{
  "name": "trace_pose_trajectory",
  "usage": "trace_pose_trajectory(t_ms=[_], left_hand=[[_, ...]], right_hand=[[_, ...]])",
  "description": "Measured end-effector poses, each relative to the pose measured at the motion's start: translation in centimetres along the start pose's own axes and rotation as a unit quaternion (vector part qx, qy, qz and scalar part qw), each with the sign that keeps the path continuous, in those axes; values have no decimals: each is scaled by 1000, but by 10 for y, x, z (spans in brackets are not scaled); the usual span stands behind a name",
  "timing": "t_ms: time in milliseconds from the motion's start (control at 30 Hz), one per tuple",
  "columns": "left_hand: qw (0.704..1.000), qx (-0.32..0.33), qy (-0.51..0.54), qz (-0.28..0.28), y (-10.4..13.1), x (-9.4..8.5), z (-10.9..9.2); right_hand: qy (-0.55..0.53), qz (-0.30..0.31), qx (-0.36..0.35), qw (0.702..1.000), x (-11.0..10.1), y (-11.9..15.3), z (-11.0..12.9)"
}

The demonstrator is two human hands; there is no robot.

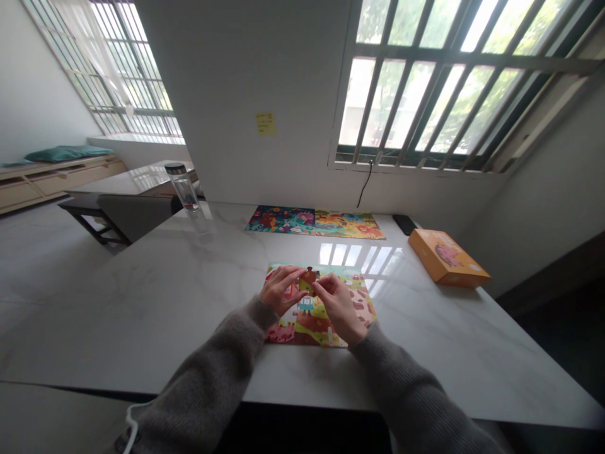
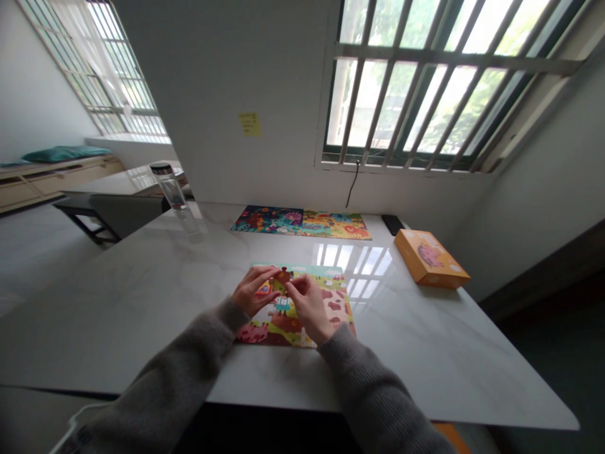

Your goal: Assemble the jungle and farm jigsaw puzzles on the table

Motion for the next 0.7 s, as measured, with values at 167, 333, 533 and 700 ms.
trace_pose_trajectory(t_ms=[167, 333, 533, 700], left_hand=[[1000, -11, 23, -18, -2, -6, 0], [998, 26, 44, -36, -4, -7, -2], [998, 52, 23, -8, 8, -11, 11], [998, 24, -6, 53, 46, -22, 26]], right_hand=[[4, -34, -19, 999, -7, 0, 5], [-24, -34, -29, 999, -12, -3, 8], [19, -9, -54, 998, -11, -4, 10], [76, 18, -82, 994, -5, 0, 18]])
Point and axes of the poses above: each hand's wrist, its own y-axis away from the middle knuckle, its own x-axis out of the palm, z = x × y, the point moved 8 cm from there along -y, towards the middle knuckle, and after that the axes turned 6 degrees about -y, right-handed, at the moved point
